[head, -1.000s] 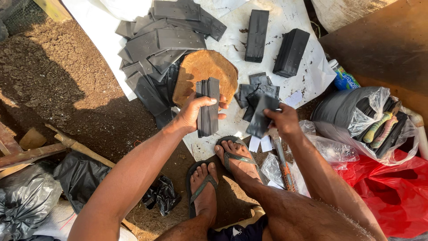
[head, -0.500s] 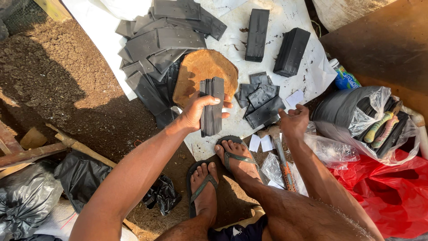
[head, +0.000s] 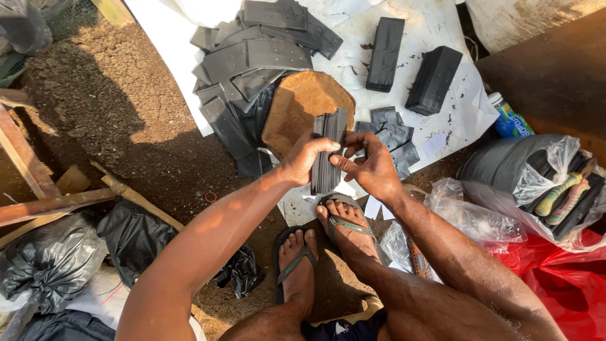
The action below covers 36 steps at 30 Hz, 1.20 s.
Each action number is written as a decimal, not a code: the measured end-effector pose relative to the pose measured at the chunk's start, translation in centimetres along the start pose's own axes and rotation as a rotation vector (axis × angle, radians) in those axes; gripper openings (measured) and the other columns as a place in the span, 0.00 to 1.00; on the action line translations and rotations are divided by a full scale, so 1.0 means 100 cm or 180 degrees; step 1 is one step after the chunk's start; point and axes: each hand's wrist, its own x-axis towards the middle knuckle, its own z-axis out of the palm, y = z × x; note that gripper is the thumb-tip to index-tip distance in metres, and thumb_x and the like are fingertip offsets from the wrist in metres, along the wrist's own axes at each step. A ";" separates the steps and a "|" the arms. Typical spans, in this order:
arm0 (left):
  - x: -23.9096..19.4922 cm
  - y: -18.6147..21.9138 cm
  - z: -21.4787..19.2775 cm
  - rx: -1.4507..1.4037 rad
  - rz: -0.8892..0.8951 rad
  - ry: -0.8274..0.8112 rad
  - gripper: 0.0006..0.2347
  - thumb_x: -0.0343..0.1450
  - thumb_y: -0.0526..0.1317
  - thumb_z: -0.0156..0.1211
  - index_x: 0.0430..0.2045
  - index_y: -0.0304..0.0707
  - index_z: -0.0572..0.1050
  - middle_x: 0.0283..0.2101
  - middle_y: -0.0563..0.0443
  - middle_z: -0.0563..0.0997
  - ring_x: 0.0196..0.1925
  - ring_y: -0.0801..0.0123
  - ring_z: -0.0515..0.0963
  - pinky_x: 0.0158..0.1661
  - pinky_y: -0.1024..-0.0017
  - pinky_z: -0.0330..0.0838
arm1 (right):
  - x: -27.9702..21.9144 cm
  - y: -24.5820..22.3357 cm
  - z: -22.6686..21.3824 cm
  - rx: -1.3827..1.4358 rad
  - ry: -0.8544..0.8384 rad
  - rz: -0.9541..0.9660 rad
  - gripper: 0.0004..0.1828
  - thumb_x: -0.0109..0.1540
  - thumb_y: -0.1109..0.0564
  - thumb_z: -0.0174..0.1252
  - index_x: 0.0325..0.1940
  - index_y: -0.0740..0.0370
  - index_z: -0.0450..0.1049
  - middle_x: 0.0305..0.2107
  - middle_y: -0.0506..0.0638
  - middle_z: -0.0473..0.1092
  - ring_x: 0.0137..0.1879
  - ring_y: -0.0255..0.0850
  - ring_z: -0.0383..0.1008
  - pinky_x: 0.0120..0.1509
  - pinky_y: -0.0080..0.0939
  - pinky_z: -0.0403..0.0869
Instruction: The person repeatedly picks up small black rubber pieces, places them on a wooden block, and strikes them with a hammer. They handle the pieces one at a time, occasionally stacking them, and continue hammering throughout the clip.
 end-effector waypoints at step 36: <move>-0.007 0.012 0.004 0.0394 0.0026 0.0676 0.17 0.65 0.35 0.52 0.47 0.30 0.75 0.43 0.44 0.85 0.35 0.60 0.85 0.37 0.61 0.83 | 0.017 0.093 -0.051 0.1129 0.0077 0.0161 0.09 0.65 0.61 0.68 0.38 0.64 0.74 0.23 0.43 0.69 0.26 0.29 0.63 0.28 0.33 0.63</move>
